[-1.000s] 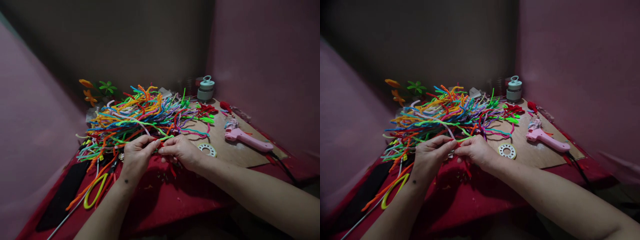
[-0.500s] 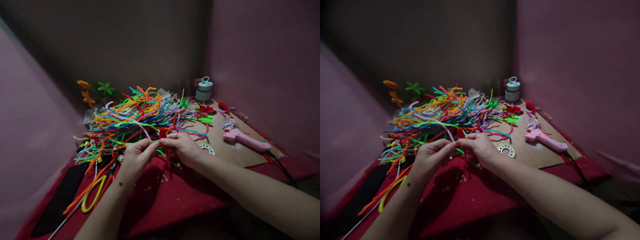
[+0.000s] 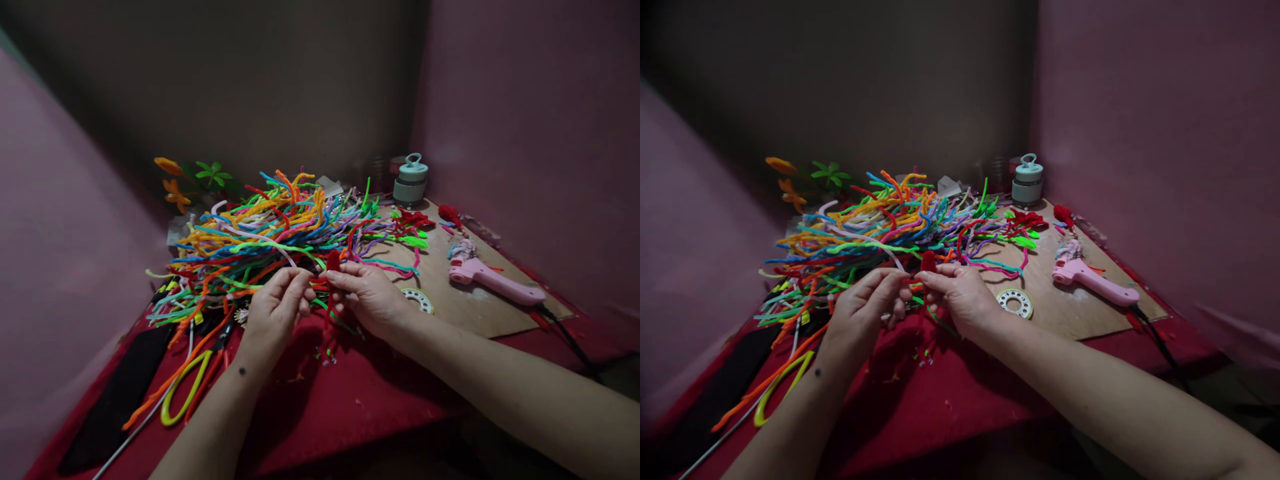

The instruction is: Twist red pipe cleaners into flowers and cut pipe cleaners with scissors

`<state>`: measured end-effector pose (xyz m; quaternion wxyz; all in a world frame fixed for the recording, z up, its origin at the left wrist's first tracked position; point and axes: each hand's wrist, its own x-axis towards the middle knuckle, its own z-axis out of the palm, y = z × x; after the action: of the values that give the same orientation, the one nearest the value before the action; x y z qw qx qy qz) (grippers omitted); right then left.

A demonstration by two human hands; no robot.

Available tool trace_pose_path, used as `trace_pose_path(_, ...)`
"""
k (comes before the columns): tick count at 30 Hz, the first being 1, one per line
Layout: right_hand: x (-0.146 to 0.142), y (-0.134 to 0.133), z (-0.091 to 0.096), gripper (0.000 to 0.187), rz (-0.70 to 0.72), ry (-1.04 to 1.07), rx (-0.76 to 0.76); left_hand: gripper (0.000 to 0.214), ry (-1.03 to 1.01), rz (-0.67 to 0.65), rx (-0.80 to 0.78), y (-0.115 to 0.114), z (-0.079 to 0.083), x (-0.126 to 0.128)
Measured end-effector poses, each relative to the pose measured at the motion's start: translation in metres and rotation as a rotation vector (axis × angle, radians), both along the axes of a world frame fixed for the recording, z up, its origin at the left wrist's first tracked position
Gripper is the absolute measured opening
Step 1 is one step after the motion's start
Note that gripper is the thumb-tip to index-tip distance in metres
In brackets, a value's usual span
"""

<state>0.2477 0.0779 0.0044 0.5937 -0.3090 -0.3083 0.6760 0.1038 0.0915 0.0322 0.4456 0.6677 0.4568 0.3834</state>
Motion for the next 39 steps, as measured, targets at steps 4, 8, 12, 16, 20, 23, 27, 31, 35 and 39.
trace_pose_path(4, 0.001, 0.001, 0.002, 0.021, 0.030, 0.020, -0.005, 0.025, -0.057, -0.155, -0.317, 0.003, -0.005, 0.002)
trace_pose_path(8, 0.002, 0.003, -0.002, 0.020, 0.007, 0.001, -0.016, 0.023, 0.020, -0.212, -0.338, 0.001, -0.005, 0.004)
trace_pose_path(12, 0.003, 0.004, -0.005, 0.020, -0.003, -0.041, 0.002, 0.026, 0.052, -0.273, -0.352, -0.003, -0.002, 0.006)
trace_pose_path(16, 0.006, 0.005, -0.005, 0.019, -0.043, -0.062, 0.001, 0.019, 0.094, -0.319, -0.365, -0.005, -0.003, 0.007)
trace_pose_path(20, 0.008, 0.007, -0.003, 0.018, -0.052, -0.042, -0.020, 0.016, 0.084, -0.321, -0.339, -0.008, -0.004, 0.009)
trace_pose_path(23, 0.007, 0.006, -0.002, 0.019, -0.063, -0.033, -0.027, 0.017, 0.111, -0.352, -0.369, -0.009, -0.004, 0.008)
trace_pose_path(27, 0.005, 0.004, -0.001, 0.021, -0.078, -0.023, -0.038, 0.015, 0.175, -0.404, -0.448, -0.007, -0.003, 0.002)
trace_pose_path(31, 0.006, 0.003, 0.000, 0.019, -0.033, -0.046, -0.023, 0.018, 0.216, -0.359, -0.272, -0.002, -0.001, -0.002)
trace_pose_path(35, 0.004, 0.002, -0.002, 0.017, 0.024, -0.070, -0.010, 0.024, 0.073, -0.182, -0.087, -0.001, 0.000, 0.002)
trace_pose_path(39, 0.001, 0.000, -0.004, 0.017, 0.063, -0.100, -0.027, 0.021, 0.014, -0.009, -0.043, -0.002, 0.000, 0.006)
